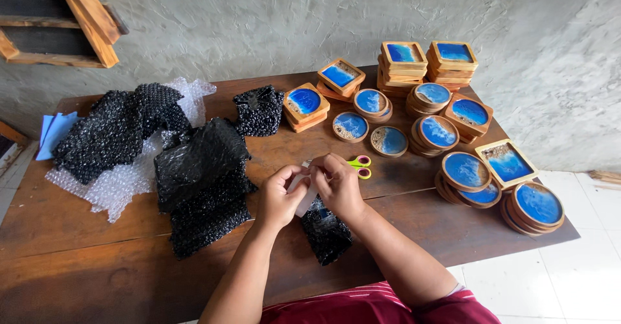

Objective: The person wraps wooden coasters in black bubble wrap and secures them using adhesive tape cut with scissors.

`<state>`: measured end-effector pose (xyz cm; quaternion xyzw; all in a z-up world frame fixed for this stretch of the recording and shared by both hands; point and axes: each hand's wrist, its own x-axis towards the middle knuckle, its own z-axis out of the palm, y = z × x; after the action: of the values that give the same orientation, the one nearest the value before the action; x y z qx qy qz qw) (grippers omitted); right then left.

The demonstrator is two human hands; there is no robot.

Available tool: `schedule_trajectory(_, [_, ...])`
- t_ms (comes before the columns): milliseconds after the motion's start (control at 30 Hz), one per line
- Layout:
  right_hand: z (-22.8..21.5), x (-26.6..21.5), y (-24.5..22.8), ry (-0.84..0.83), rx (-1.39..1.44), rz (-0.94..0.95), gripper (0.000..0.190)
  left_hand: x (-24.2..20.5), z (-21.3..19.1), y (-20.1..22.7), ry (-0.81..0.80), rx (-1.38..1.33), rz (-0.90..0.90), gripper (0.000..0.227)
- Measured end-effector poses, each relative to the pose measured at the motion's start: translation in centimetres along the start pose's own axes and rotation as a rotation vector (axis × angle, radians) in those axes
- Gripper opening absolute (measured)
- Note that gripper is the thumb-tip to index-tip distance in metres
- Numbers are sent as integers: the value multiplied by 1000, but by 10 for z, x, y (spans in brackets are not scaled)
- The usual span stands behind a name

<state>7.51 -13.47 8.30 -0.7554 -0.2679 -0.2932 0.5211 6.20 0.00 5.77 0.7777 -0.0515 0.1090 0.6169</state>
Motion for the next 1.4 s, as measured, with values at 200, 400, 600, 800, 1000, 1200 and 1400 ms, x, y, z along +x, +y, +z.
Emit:
schedule_trajectory(200, [-3,3,-5,8,-7,26,9,-1,-5,13,-22,-36,126,16])
schedule_trajectory(400, [-27,10,32,14,-278,103,16,2,-9,0,-7,-100,106,13])
schedule_trajectory(600, [-62,4,95,-513,-818,371,19,7,-11,-7,81,-320,88,13])
schedule_trajectory(800, [-57,-7,135,-724,-949,403,33,10,-17,5,109,-424,60,20])
schedule_trajectory(1000, [-69,1,93,-795,-902,521,35,6,-15,11,111,-417,36,23])
schedule_trajectory(1200, [-99,21,31,-712,-406,541,36,9,-13,-7,98,-449,9,23])
schedule_trajectory(1400, [-105,27,-9,-763,-419,570,47,8,-14,-2,87,-471,-6,24])
